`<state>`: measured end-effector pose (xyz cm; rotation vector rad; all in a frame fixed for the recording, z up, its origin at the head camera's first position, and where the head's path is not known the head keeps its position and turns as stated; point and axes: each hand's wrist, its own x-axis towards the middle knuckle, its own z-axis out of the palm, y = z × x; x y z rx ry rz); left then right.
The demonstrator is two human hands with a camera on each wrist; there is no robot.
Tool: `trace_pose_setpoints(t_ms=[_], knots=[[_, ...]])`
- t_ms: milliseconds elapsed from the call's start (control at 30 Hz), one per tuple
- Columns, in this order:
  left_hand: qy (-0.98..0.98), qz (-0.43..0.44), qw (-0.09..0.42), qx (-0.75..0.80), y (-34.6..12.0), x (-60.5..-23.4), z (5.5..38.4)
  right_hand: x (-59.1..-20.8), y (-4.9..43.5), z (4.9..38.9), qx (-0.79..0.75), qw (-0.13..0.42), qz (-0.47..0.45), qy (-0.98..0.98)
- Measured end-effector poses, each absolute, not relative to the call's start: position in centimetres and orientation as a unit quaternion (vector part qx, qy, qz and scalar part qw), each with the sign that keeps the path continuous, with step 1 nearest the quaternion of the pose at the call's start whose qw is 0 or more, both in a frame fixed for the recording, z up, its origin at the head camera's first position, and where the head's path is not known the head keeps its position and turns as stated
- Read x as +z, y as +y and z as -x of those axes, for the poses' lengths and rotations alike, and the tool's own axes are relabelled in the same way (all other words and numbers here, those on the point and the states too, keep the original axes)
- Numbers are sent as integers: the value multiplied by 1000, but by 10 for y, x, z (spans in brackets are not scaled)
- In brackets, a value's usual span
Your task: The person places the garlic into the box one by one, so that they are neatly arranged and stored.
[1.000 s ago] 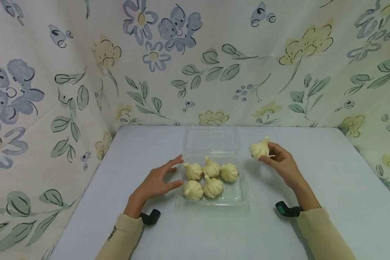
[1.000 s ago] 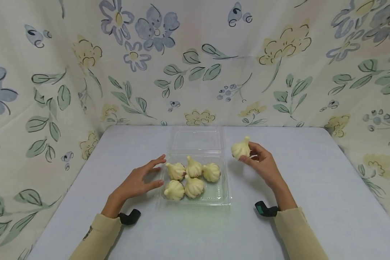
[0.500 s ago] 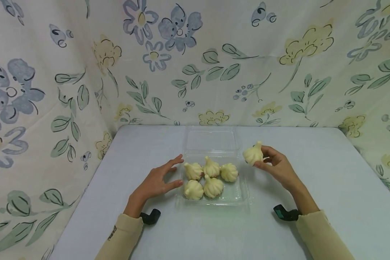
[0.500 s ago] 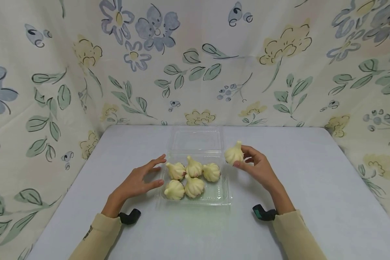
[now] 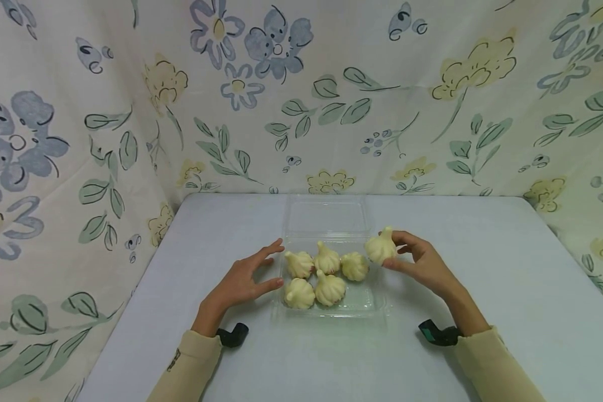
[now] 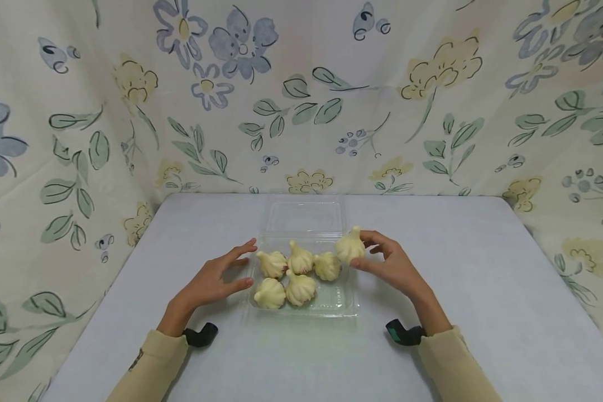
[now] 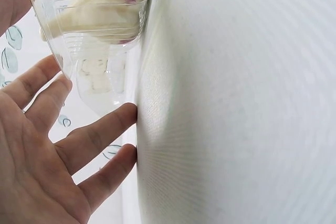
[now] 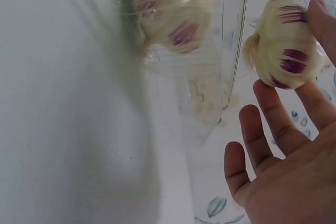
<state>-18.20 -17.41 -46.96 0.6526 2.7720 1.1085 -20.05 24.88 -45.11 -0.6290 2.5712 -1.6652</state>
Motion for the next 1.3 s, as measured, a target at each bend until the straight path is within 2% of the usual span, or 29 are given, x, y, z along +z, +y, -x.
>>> trace_pose_setpoints(t_ms=[1067, 1300], knots=[[907, -216, 42, 358, -174, -469, 182, -442, 232, 184, -450, 41, 258, 854], [908, -217, 42, 356, -174, -468, 182, -446, 233, 178, -422, 26, 267, 866]])
